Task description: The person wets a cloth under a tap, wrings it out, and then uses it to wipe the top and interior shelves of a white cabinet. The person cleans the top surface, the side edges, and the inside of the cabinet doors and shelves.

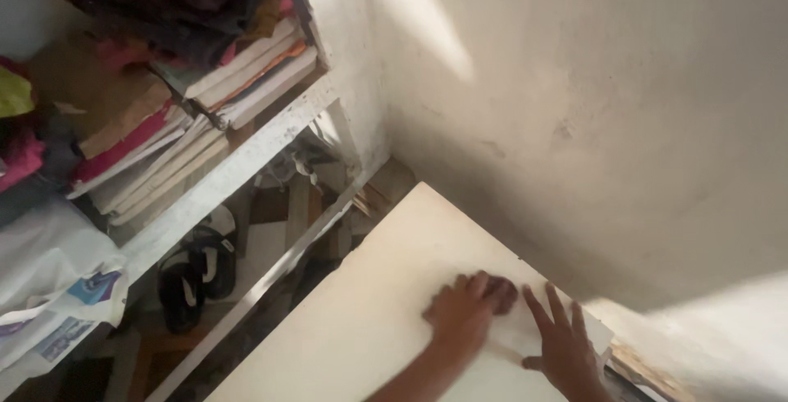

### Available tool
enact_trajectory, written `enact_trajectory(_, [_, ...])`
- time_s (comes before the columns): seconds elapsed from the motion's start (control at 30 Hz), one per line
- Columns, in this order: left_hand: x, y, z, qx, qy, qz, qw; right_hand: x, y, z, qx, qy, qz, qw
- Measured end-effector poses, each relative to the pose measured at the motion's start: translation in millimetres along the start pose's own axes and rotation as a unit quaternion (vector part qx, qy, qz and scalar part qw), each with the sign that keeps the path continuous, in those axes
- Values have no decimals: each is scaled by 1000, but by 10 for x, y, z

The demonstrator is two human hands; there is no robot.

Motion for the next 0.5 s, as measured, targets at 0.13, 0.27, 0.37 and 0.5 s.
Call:
enact_trajectory(0.13, [523,578,-444,-137,52,-83,986,-10,13,15,34,9,26,999])
enact_trajectory(0.27, [1025,1145,-852,-20,-266,-307,913,-45,-12,129,-31,15,-16,999])
enact_trajectory(0.37, [1142,1372,-817,-40,-294,-347,890,-57,66,75,-9,6,2,1000])
enact_trajectory(0.5, [1029,1446,-550,-116,-21,-231,966,-30,52,75,72,19,52,996])
Point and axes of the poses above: each hand's wrist, its own y-axis towards the middle knuckle, its own z-axis out of the palm, x = y × z, the point moved 4 cm from there along y, towards the middle knuckle, and after that the axes turned 10 degrees about -z, right-handed, at the moved point
